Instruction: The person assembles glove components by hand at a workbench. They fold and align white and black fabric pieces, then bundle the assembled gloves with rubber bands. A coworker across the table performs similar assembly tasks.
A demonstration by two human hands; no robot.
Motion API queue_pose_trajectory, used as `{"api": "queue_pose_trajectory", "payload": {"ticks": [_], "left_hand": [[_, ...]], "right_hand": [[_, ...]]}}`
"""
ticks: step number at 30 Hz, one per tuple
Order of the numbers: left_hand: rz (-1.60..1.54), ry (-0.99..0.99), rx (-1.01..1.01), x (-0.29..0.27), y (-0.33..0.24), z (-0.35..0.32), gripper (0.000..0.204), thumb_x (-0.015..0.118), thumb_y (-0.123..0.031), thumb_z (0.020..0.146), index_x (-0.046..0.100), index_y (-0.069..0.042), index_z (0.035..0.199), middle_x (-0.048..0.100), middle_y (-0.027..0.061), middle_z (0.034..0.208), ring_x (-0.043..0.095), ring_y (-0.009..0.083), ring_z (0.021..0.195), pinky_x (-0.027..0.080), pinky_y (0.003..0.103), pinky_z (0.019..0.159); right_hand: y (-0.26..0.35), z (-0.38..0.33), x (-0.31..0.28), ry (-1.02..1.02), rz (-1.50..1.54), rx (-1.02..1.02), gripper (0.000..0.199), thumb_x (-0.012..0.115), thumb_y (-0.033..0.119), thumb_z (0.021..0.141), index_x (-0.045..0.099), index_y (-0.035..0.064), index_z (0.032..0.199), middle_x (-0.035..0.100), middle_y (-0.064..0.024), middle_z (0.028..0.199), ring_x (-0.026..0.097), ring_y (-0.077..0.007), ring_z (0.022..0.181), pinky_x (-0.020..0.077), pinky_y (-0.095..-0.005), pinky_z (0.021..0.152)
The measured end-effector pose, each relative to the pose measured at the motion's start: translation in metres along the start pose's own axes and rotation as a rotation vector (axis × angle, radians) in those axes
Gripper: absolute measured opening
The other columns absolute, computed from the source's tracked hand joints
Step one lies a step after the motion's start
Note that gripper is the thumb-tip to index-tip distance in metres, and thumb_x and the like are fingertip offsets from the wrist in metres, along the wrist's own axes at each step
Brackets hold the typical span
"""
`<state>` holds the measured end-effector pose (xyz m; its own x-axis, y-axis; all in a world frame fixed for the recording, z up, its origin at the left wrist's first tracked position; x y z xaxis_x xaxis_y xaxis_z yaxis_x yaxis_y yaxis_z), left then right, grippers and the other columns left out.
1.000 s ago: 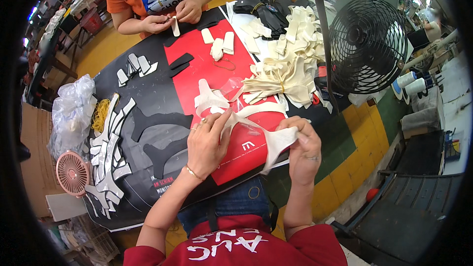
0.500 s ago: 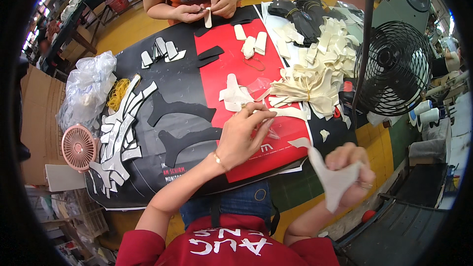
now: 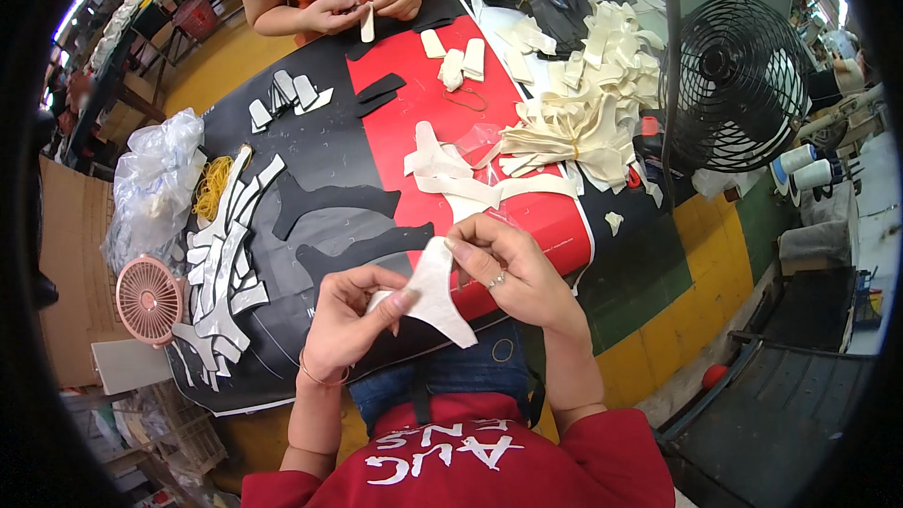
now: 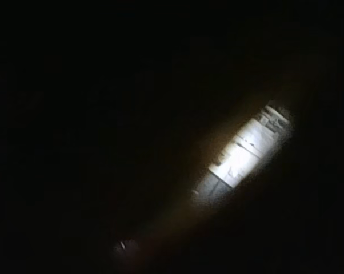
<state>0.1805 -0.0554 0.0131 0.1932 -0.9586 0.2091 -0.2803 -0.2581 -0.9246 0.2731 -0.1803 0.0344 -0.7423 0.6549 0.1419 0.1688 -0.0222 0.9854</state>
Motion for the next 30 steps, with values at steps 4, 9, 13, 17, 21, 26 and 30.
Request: {"api": "queue_pose_trajectory", "payload": {"ticks": [4,9,13,17,21,26,30], "left_hand": [[0.06,-0.123,0.045,-0.02,0.003,0.0,0.019,0.073,-0.015,0.092,0.071,0.004,0.096,0.064,-0.0011,0.071,0.053,0.0023,0.057,0.042,0.019,0.05],[0.186,-0.262,0.088,-0.032,0.005,-0.003,0.019,0.073,-0.015,0.092,0.072,0.004,0.096,0.065,-0.0007,0.07,0.054,0.0024,0.058,0.042,0.02,0.051],[0.239,-0.306,0.09,-0.036,0.008,-0.004,0.018,0.073,-0.014,0.092,0.072,0.004,0.095,0.068,0.0007,0.071,0.055,0.0032,0.061,0.044,0.021,0.054],[0.396,-0.363,0.165,-0.037,0.004,-0.007,0.021,0.076,-0.013,0.087,0.071,0.001,0.103,0.07,0.0095,0.09,0.061,0.0116,0.071,0.048,0.027,0.064],[0.968,-0.579,0.648,-0.018,-0.037,-0.03,0.032,0.079,-0.01,0.08,0.068,-0.003,0.109,0.064,0.014,0.108,0.063,0.0283,0.088,0.049,0.037,0.077],[0.616,-0.364,0.491,-0.005,-0.012,-0.024,0.032,0.078,-0.008,0.08,0.066,-0.003,0.109,0.063,0.0129,0.109,0.063,0.0258,0.092,0.049,0.036,0.077],[0.578,-0.507,0.468,-0.015,-0.013,-0.024,0.04,0.078,-0.015,0.082,0.064,-0.003,0.117,0.063,0.0139,0.112,0.063,0.0293,0.099,0.048,0.039,0.088]], "right_hand": [[-0.017,0.001,0.012,0.045,0.035,-0.006,0.034,0.057,0.025,0.103,0.059,-0.0041,0.121,0.063,-0.0031,0.096,0.057,-0.0081,0.086,0.048,-0.0244,0.078],[-0.041,-0.007,0.015,0.015,-0.002,0.087,0.03,0.064,0.021,0.099,0.064,-0.0046,0.116,0.066,-0.0013,0.091,0.057,-0.0061,0.083,0.0481,-0.0237,0.074],[-0.051,-0.011,0.016,0.006,-0.038,0.132,0.027,0.067,0.017,0.096,0.066,-0.0047,0.113,0.067,-0.0013,0.09,0.058,-0.0056,0.081,0.0483,-0.0229,0.072],[-0.055,-0.012,0.014,-0.041,-0.014,0.129,0.016,0.065,0.004,0.095,0.068,-0.0064,0.107,0.068,-0.0024,0.089,0.061,-0.0055,0.082,0.0496,-0.0213,0.072],[-0.063,-0.012,0.01,-0.087,-0.108,0.163,0.018,0.065,0.005,0.095,0.069,-0.0056,0.109,0.07,-0.0022,0.091,0.06,-0.0054,0.08,0.05,-0.0221,0.072],[-0.055,-0.013,0.013,-0.137,-0.261,0.141,0.019,0.068,0.006,0.092,0.069,-0.0049,0.108,0.071,-0.0039,0.088,0.061,-0.0073,0.075,0.0505,-0.0241,0.069],[-0.021,-0.02,0.026,-0.078,-0.393,-0.072,0.017,0.069,0.004,0.089,0.07,-0.0043,0.104,0.068,-0.0093,0.081,0.063,-0.0124,0.069,0.0505,-0.0259,0.064]]}}
Point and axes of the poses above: each hand's wrist, its own z-axis towards the middle knuckle, its own x-axis out of the palm, y = z × x, the point moved 10 cm from there along z, towards the middle knuckle
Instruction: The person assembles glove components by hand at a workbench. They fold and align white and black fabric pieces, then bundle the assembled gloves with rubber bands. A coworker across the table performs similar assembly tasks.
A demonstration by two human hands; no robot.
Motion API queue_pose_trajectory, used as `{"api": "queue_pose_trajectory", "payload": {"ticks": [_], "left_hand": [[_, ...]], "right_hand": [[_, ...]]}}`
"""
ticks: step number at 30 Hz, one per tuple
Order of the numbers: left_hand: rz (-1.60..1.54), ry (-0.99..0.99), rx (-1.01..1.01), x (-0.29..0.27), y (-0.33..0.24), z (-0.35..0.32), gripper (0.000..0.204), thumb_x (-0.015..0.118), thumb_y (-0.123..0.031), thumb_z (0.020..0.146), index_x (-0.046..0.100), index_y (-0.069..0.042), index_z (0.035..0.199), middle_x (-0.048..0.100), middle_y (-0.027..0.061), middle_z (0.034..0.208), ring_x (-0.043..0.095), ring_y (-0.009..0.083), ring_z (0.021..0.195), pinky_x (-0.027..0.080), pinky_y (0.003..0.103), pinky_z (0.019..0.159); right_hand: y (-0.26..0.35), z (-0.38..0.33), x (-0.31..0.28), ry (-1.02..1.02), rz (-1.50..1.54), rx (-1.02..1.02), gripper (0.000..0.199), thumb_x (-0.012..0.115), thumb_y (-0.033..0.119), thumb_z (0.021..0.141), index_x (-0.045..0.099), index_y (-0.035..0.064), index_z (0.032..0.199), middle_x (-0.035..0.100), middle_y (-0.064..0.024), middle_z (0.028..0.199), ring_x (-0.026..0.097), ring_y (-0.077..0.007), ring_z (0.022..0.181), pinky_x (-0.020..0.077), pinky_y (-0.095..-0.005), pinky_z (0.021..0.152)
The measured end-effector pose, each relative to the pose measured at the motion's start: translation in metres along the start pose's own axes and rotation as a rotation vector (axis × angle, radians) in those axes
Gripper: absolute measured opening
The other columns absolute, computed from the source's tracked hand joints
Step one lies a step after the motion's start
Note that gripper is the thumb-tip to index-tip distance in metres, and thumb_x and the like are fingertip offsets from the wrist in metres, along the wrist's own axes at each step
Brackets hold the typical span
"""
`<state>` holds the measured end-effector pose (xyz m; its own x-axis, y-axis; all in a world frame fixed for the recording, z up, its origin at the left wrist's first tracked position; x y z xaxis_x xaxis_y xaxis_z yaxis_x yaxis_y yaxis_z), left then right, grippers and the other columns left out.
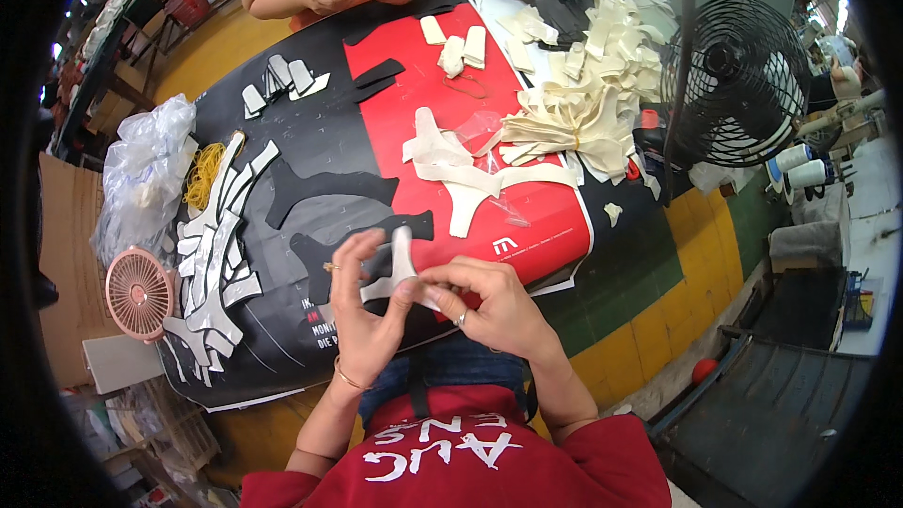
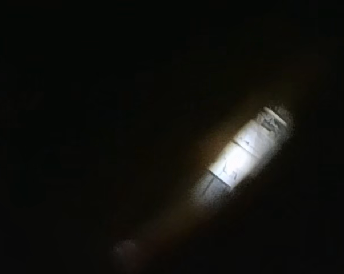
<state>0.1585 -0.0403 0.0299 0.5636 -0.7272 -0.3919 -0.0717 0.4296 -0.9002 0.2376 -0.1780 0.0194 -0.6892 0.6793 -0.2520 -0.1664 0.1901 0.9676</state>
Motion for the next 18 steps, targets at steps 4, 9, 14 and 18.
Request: {"api": "queue_pose_trajectory", "payload": {"ticks": [4,9,14,18], "left_hand": [[-0.012,0.226,0.049,0.016,0.004,0.017,0.043,0.073,-0.014,0.086,0.059,-0.003,0.125,0.056,0.017,0.128,0.055,0.0349,0.118,0.042,0.043,0.1],[0.428,0.148,0.459,0.055,-0.019,0.061,0.031,0.067,-0.011,0.087,0.065,-0.003,0.116,0.064,0.017,0.117,0.062,0.0334,0.109,0.04,0.044,0.104],[0.479,0.421,0.505,0.107,-0.009,0.111,0.021,0.067,-0.009,0.083,0.067,-0.004,0.104,0.069,0.0128,0.102,0.064,0.033,0.104,0.039,0.045,0.103],[0.149,0.41,0.303,0.099,-0.005,0.142,0.014,0.066,-0.01,0.088,0.067,0.0,0.097,0.071,0.0156,0.09,0.069,0.0314,0.089,0.05,0.039,0.084]], "right_hand": [[0.002,-0.008,-0.021,0.103,-0.148,-0.03,0.019,0.069,0.006,0.089,0.069,-0.0018,0.106,0.07,-0.012,0.088,0.067,-0.0226,0.074,0.0525,-0.0314,0.068],[-0.018,-0.017,-0.105,-0.282,-0.295,0.025,0.019,0.067,0.005,0.09,0.071,-0.0037,0.106,0.068,-0.0084,0.082,0.059,-0.0104,0.07,0.0481,-0.0261,0.064],[-0.025,-0.018,-0.16,-0.564,-0.801,0.114,0.02,0.068,0.01,0.09,0.07,-0.0022,0.106,0.066,-0.0105,0.087,0.064,-0.0212,0.075,0.0511,-0.0339,0.07],[-0.004,-0.012,-0.141,-0.706,-1.028,-0.09,0.027,0.07,0.018,0.088,0.068,0.0045,0.111,0.062,-0.0114,0.102,0.061,-0.0292,0.096,0.048,-0.0412,0.083]]}}
Point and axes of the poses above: each hand's wrist, its own z-axis towards the middle knuckle, its own x-axis out of the palm, y = z × x, the point moved 10 cm from there along z, towards the middle knuckle
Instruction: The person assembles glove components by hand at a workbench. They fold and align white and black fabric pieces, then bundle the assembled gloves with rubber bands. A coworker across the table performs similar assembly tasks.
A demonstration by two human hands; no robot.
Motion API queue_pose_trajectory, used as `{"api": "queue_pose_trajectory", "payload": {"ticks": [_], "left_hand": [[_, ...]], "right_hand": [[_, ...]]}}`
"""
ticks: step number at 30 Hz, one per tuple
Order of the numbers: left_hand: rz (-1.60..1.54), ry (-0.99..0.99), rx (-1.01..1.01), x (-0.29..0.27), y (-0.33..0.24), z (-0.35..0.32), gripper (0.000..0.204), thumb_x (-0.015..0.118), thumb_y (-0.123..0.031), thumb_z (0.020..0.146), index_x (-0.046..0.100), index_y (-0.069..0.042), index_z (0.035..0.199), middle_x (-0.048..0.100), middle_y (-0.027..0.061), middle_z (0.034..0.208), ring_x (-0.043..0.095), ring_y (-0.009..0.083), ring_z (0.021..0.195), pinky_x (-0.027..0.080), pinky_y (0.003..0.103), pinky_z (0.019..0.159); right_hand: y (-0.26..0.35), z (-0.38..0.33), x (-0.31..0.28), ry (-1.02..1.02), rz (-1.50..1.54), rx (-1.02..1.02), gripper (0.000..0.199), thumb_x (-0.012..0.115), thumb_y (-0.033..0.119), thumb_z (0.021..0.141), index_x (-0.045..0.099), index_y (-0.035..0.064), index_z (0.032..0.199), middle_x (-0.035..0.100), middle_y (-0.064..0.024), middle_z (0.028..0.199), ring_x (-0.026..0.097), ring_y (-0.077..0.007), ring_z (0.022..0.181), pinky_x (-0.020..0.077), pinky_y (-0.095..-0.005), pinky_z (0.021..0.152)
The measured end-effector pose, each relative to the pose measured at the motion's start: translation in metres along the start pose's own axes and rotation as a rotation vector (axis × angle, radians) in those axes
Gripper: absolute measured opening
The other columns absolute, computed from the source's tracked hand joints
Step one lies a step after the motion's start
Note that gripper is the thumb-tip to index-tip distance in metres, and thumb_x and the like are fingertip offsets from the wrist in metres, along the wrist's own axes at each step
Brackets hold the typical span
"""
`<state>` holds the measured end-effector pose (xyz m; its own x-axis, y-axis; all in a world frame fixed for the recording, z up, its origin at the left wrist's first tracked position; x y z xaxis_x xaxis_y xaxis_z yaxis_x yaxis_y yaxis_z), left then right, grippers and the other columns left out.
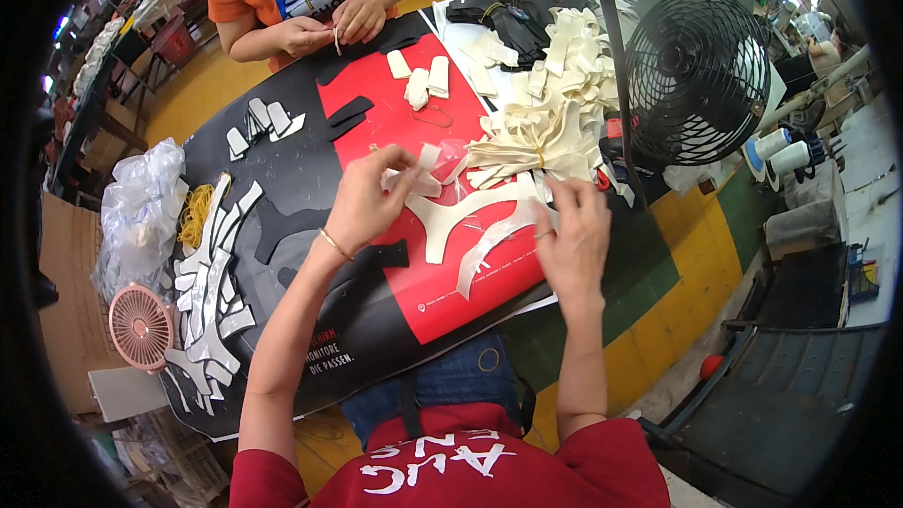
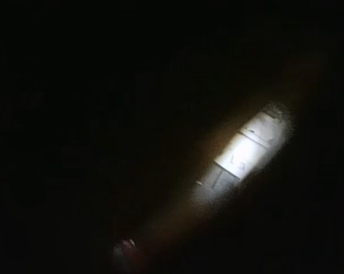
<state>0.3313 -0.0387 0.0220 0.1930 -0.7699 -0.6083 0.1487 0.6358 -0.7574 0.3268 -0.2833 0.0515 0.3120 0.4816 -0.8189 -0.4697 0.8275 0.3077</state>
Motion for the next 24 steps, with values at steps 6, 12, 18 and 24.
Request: {"api": "queue_pose_trajectory", "payload": {"ticks": [6,12,18,24], "left_hand": [[-0.218,-0.176,0.005,-0.023,0.014,0.038,0.02,0.068,-0.015,0.089,0.068,0.003,0.097,0.073,0.0135,0.087,0.069,0.0205,0.078,0.052,0.033,0.071],[-0.144,-0.204,-0.055,-0.018,0.038,0.064,0.029,0.069,-0.016,0.088,0.065,0.002,0.11,0.071,0.0158,0.098,0.069,0.0267,0.091,0.052,0.036,0.079],[0.47,-0.561,0.237,-0.048,-0.016,0.01,0.051,0.074,-0.02,0.085,0.055,0.001,0.128,0.065,0.0201,0.115,0.063,0.0355,0.106,0.05,0.039,0.088],[-0.368,-0.002,-0.246,0.0,0.012,-0.041,0.025,0.07,-0.02,0.09,0.073,0.004,0.096,0.073,0.0154,0.079,0.07,0.0189,0.071,0.053,0.033,0.065]], "right_hand": [[0.088,-0.012,0.061,0.257,0.285,-0.217,0.04,0.076,0.026,0.084,0.065,0.0049,0.116,0.059,-0.0132,0.109,0.059,-0.03,0.101,0.0484,-0.043,0.086],[0.087,0.01,0.098,0.375,0.232,-0.089,0.038,0.079,0.031,0.08,0.065,0.006,0.104,0.058,-0.0094,0.098,0.061,-0.0294,0.087,0.0492,-0.0433,0.078],[0.07,0.016,0.085,0.357,0.417,-0.079,0.034,0.082,0.02,0.079,0.064,0.0046,0.104,0.06,-0.0077,0.091,0.06,-0.0226,0.075,0.0498,-0.0362,0.069],[0.059,0.015,0.078,0.317,0.706,0.04,0.044,0.084,0.01,0.074,0.062,-0.0004,0.112,0.059,-0.0057,0.094,0.056,-0.0137,0.077,0.0504,-0.0284,0.071]]}}
Point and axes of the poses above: each hand's wrist, its own z-axis towards the middle knuckle, its own x-axis out of the palm, y = z × x, the point moved 10 cm from there along z, towards the middle knuckle
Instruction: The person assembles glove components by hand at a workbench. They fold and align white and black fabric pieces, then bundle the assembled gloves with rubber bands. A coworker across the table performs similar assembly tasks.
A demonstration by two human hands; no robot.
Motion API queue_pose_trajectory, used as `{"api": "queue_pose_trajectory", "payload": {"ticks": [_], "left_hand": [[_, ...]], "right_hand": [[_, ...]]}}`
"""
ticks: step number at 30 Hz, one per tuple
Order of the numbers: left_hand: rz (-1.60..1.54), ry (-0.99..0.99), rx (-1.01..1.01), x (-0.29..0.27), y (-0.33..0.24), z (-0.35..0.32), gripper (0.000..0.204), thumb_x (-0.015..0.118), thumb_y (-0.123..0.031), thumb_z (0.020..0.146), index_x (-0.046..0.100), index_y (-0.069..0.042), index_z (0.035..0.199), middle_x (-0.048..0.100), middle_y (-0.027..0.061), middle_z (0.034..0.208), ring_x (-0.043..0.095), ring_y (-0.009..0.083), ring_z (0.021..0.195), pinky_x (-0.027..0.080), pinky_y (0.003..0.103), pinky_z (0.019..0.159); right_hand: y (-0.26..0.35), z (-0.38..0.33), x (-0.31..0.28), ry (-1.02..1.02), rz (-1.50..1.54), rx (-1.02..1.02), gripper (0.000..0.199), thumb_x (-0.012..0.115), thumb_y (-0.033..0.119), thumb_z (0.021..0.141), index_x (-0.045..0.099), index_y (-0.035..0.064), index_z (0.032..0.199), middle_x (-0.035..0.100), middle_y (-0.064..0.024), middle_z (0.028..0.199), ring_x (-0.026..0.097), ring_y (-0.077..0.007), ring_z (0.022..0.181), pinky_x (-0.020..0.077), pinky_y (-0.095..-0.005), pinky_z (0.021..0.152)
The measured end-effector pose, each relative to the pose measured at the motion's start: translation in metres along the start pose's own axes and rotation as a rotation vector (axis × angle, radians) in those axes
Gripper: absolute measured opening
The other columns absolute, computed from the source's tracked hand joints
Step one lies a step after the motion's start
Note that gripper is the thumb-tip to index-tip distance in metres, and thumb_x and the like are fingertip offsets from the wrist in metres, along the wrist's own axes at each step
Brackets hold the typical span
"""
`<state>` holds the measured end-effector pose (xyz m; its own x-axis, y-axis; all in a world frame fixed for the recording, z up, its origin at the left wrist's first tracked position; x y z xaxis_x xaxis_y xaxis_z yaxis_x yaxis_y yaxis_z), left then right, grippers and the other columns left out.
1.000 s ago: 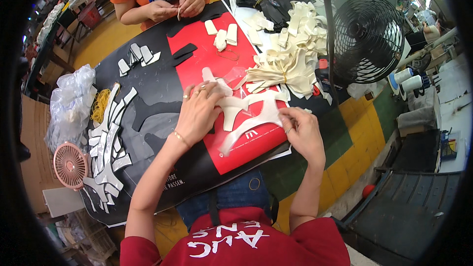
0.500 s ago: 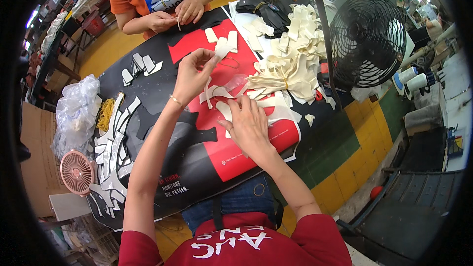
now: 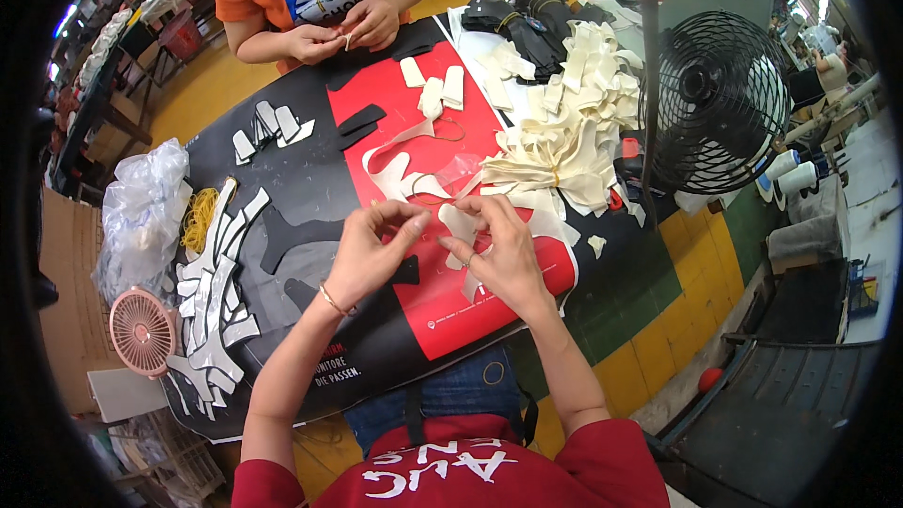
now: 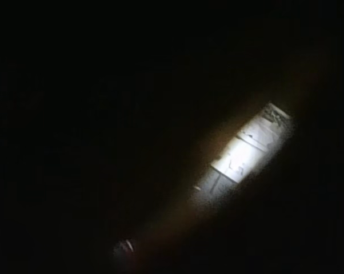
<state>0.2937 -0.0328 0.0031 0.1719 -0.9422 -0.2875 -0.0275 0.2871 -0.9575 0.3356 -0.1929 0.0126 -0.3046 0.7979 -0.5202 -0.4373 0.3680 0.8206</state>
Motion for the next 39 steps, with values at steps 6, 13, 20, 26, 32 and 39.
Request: {"api": "queue_pose_trajectory", "payload": {"ticks": [6,13,20,26,32,39], "left_hand": [[-0.059,-0.013,-0.07,0.016,0.017,-0.002,0.021,0.069,-0.016,0.09,0.073,0.003,0.099,0.074,0.0145,0.083,0.069,0.0168,0.071,0.053,0.032,0.067],[0.091,-0.167,0.196,0.009,-0.013,-0.014,0.016,0.069,-0.007,0.087,0.073,0.003,0.099,0.072,0.0156,0.089,0.07,0.0258,0.076,0.054,0.034,0.07],[0.165,-0.065,0.251,0.031,-0.028,-0.024,0.018,0.066,-0.001,0.087,0.071,0.004,0.103,0.069,0.0192,0.101,0.069,0.0353,0.083,0.055,0.039,0.074],[0.177,-0.059,0.241,0.033,-0.027,-0.022,0.019,0.064,-0.001,0.087,0.07,0.005,0.104,0.068,0.019,0.102,0.068,0.0353,0.084,0.055,0.039,0.075],[0.152,-0.028,0.259,0.04,-0.028,-0.022,0.018,0.065,-0.001,0.087,0.071,0.004,0.104,0.069,0.0174,0.099,0.068,0.033,0.081,0.054,0.037,0.072],[0.253,-0.067,0.329,0.046,-0.034,-0.027,0.019,0.068,-0.001,0.086,0.072,0.002,0.104,0.069,0.016,0.094,0.068,0.0316,0.081,0.054,0.036,0.071]], "right_hand": [[0.009,-0.008,0.003,-0.046,0.019,-0.05,0.04,0.081,0.008,0.078,0.063,0.0006,0.114,0.06,-0.0089,0.106,0.064,-0.0165,0.086,0.0544,-0.0305,0.077],[0.011,-0.026,-0.008,-0.08,0.06,0.086,0.017,0.072,0.009,0.089,0.067,-0.0024,0.101,0.065,-0.0108,0.094,0.068,-0.0178,0.079,0.0548,-0.0285,0.071],[0.032,-0.027,-0.011,-0.115,-0.16,-0.026,0.014,0.067,0.01,0.093,0.067,-0.0023,0.099,0.065,-0.0135,0.089,0.067,-0.0257,0.075,0.0531,-0.0335,0.065],[0.033,-0.032,-0.015,-0.113,-0.351,-0.041,0.015,0.067,0.016,0.092,0.068,0.0033,0.1,0.066,-0.0114,0.092,0.064,-0.0322,0.075,0.0507,-0.042,0.068],[0.035,-0.037,-0.021,-0.17,-0.379,-0.077,0.016,0.068,0.016,0.091,0.07,0.0027,0.099,0.066,-0.0104,0.09,0.063,-0.0313,0.073,0.0496,-0.0414,0.071],[0.04,-0.037,-0.019,-0.178,-0.447,-0.115,0.015,0.067,0.015,0.091,0.07,0.0018,0.099,0.066,-0.0103,0.088,0.063,-0.0306,0.074,0.0486,-0.0403,0.071]]}}
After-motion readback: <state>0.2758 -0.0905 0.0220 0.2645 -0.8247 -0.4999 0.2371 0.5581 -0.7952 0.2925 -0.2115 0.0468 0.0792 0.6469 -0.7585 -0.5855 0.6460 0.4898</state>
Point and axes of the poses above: each hand's wrist, its own z-axis towards the middle knuckle, its own x-axis out of the palm, y = z × x, the point moved 10 cm from there along z, towards the middle knuckle
